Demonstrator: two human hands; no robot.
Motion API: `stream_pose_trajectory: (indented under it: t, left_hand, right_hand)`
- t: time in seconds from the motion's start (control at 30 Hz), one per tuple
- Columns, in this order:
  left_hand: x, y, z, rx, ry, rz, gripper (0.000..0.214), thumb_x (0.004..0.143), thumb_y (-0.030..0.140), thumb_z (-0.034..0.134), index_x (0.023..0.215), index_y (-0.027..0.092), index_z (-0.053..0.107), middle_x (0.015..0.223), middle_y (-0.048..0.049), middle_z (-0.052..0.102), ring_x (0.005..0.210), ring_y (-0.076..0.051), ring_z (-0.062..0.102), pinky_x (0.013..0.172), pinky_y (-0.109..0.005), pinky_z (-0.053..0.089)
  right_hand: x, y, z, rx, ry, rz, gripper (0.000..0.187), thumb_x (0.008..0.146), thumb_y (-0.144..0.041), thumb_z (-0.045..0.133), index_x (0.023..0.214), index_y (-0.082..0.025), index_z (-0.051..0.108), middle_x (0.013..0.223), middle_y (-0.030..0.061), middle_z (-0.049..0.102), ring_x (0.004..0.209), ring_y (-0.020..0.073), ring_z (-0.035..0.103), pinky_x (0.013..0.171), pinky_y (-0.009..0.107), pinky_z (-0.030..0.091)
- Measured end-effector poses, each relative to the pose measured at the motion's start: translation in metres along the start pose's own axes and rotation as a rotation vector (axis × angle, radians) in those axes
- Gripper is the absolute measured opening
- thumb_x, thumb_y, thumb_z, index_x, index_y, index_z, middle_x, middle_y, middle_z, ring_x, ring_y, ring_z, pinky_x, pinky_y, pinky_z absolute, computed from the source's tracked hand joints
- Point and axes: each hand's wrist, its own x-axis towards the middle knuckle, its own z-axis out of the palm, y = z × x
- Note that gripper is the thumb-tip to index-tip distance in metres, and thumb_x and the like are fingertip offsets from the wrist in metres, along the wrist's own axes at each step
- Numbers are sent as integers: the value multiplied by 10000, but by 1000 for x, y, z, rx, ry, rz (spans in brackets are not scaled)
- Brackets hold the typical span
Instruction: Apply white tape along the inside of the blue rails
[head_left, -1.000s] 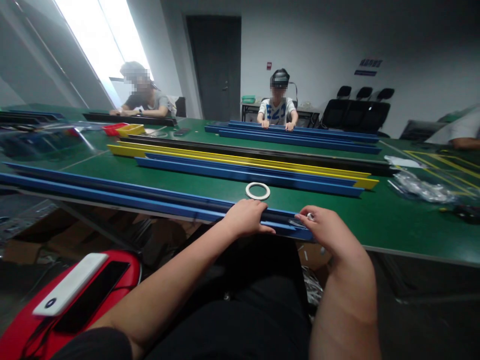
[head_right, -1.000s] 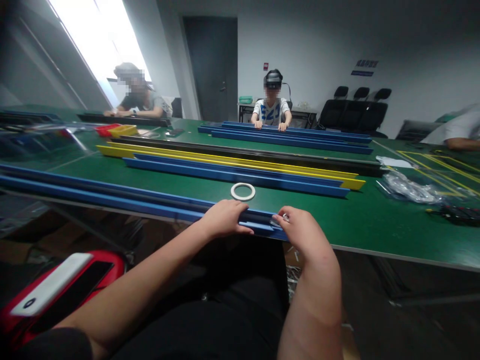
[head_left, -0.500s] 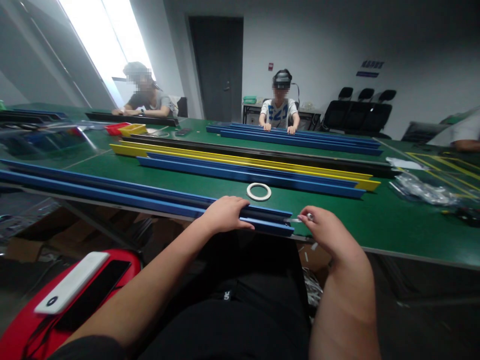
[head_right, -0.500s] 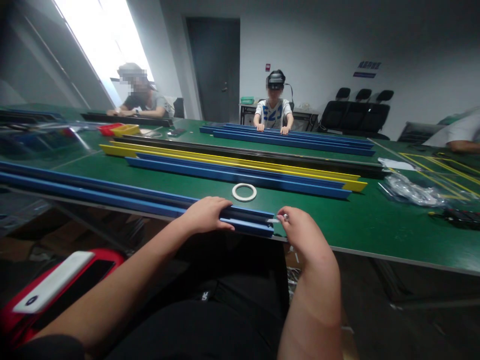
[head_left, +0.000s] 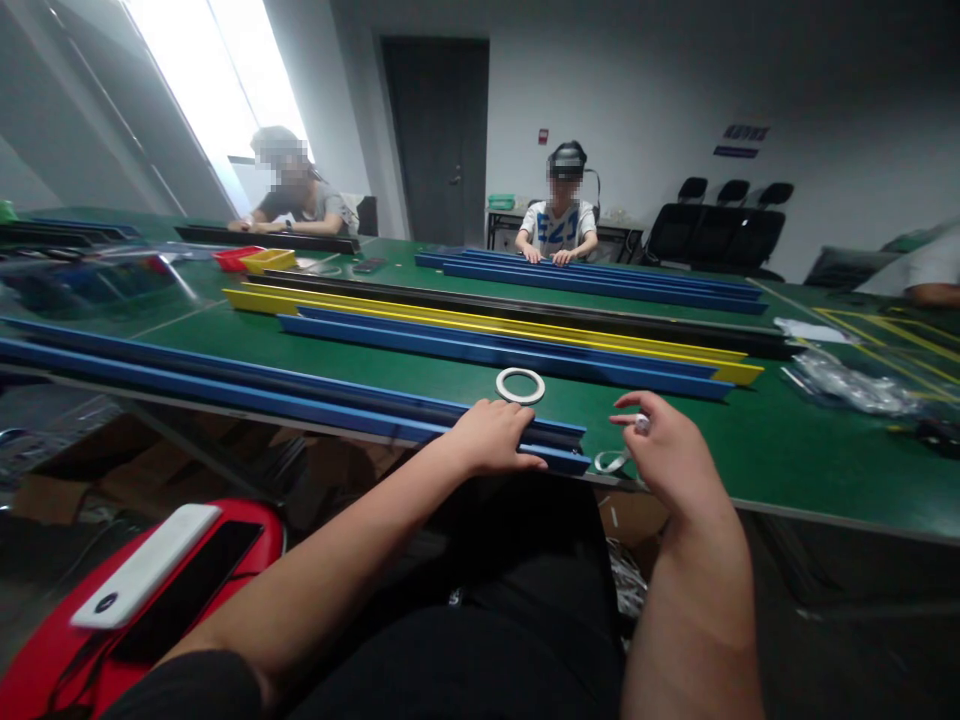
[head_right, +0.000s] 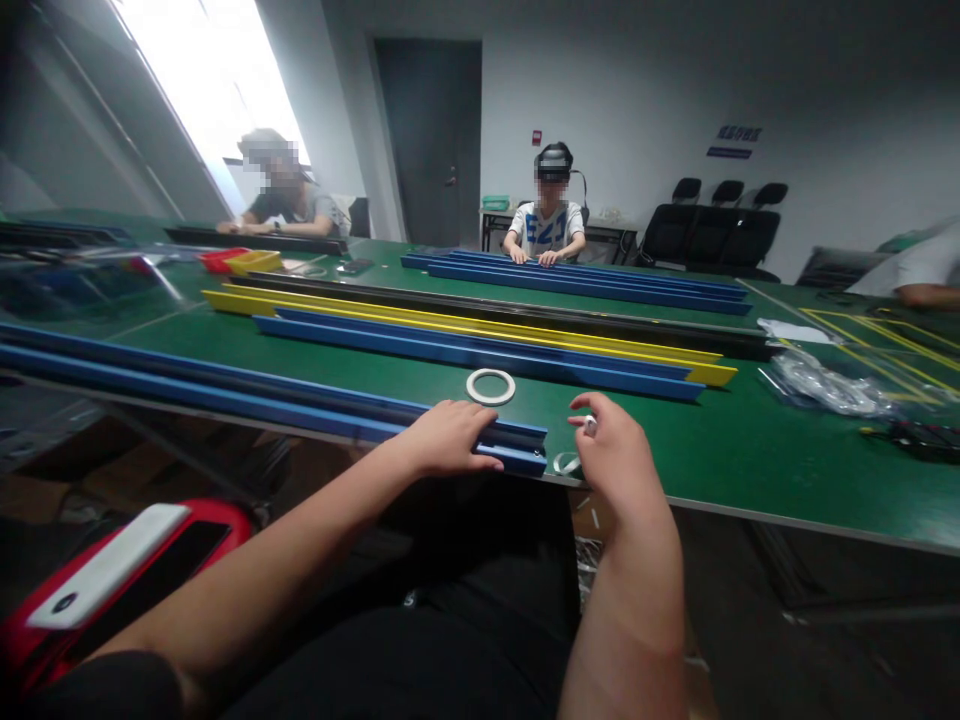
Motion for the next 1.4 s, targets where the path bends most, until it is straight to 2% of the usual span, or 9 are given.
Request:
stream_pose_trajectory:
  t: [0.1,0.2,0.3,0.43,0.57,0.83,1.1,1.4]
  left_hand:
    - [8,2,1,-27,-24,23,712,744,803,510,1169,235,571,1120,-109,676,1027,-313,646,845,-399,475]
    - [8,1,2,-32,-3,24,736,743,810,502,1199,236,568,1134,-113,674,1039,-314,645,858,-399,474]
    - [4,1,3,-22,18,6,748,751,801,506,1239,236,558,1133,-117,674,1071,-316,631,887,-406,462]
    - [2,3,3,-18,8,-12,755,748,795,517,1252,235,560,1133,-121,672,1079,-314,624,904,-409,453]
    - [2,3,4,-13,25,-13,755,754,797,506,1252,232,562,1138,-125,667,1073,-316,625,900,-413,455]
    - [2,3,4,-12,42,-7,739,763,789,504,1247,233,561,1124,-123,672,1062,-316,632,904,-418,457]
    - [2,4,3,-12,31,-21,741,756,793,509,1242,236,567,1124,-123,674,1053,-318,632,898,-416,455]
    - [1,3,5,-10,45,-7,745,760,800,492,1232,228,570,1115,-123,673,1049,-322,629,891,-422,455]
  right_hand:
    - [-2,0,-8,26,113,-26,310,784,-235,491,1051,-211,646,954,66,685,678,163,627,630,282,442]
    - [-3,2,-19,-68,234,-58,264,846,-351,511,1014,-210,660,966,75,670,710,171,609,664,293,432]
    - [-5,5,-30,-158,277,2,284,865,-448,525,938,-213,668,860,67,671,707,182,576,646,290,391]
    - [-8,9,-40,-228,247,158,388,865,-566,501,831,-214,661,676,48,618,596,176,510,559,293,313]
    - [-8,12,-42,-289,146,228,445,872,-614,456,738,-228,632,612,27,591,561,170,476,541,295,278]
    - [-8,15,-40,-265,91,232,428,867,-605,464,726,-232,619,605,19,604,543,172,514,533,288,294]
    - [-6,16,-38,-290,146,233,382,823,-591,526,762,-236,653,630,35,625,560,190,534,526,294,315]
    - [-6,17,-41,-297,148,272,365,824,-585,534,800,-244,663,677,36,646,612,199,547,553,305,336]
